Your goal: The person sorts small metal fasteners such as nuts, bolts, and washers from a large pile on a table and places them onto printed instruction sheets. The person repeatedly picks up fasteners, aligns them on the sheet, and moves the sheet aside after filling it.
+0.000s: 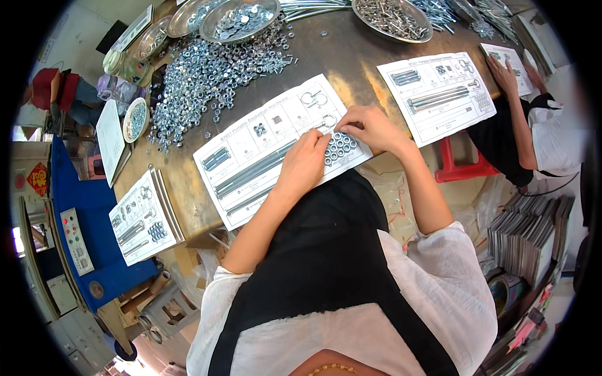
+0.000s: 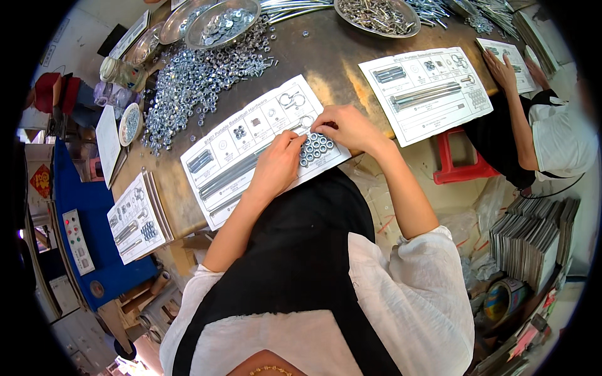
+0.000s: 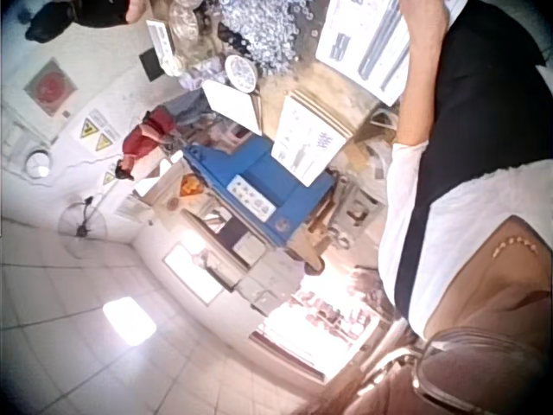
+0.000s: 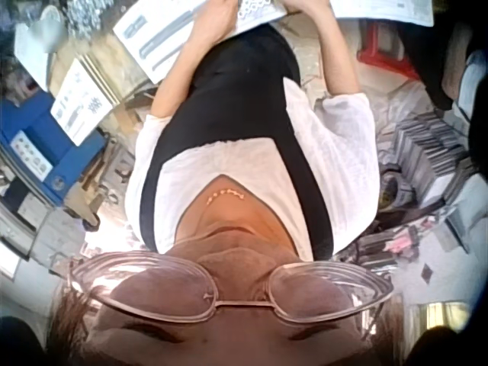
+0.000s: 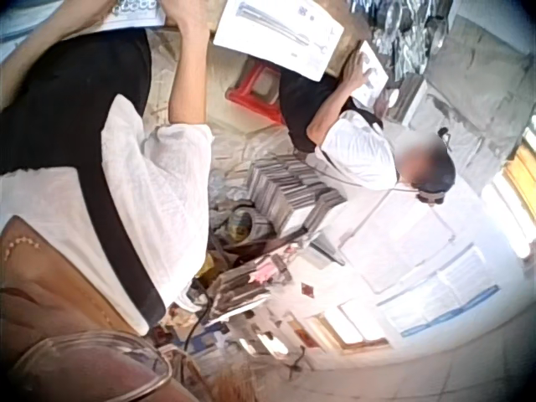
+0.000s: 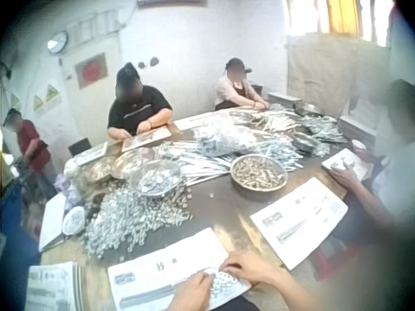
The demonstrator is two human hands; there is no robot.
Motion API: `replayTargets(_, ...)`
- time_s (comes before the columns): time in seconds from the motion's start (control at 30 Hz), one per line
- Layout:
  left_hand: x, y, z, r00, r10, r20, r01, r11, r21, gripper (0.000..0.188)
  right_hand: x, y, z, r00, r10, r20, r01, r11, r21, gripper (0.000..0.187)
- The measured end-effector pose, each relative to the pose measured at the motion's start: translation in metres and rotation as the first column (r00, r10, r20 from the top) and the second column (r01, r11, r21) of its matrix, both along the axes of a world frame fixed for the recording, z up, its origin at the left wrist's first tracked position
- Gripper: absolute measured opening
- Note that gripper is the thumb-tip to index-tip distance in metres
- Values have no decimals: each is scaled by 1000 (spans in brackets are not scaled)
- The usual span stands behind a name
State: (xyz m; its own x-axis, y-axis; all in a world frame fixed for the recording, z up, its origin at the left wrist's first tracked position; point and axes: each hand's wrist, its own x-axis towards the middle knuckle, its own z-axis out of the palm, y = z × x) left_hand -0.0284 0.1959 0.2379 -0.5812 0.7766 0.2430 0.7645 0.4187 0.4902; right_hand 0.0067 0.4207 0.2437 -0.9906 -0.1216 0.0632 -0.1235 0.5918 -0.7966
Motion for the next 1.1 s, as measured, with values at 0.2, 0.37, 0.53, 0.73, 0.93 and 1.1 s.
replayTargets(0.2,-32,-15,16,965,136,226,-153,987,57,24,-12,-1,5,998,-63,-4,63,996,-55,16)
replayTargets(0.37,-159,-5,-13,959,283,-30,-275,949,157,20,-116,-16,-3,928,-175,-330,208,976,65,18)
replayTargets(0.53,-197,27,-28,931,363,-38,-363,932,-13,20,-195,-19,-35,935,-220,-279,273,947,169,14)
replayTargets(0.73,-201,31,-21,951,304,-63,-309,945,-104,16,-189,-18,-38,941,-261,-213,276,960,44,16)
replayTargets(0.93,-184,-51,32,946,136,293,-96,984,-147,13,-106,-31,5,918,-351,-186,333,935,-123,20)
replayTargets(1.1,-147,-60,46,967,-19,254,88,960,-264,9,-86,-75,11,970,-212,-115,202,975,-94,20)
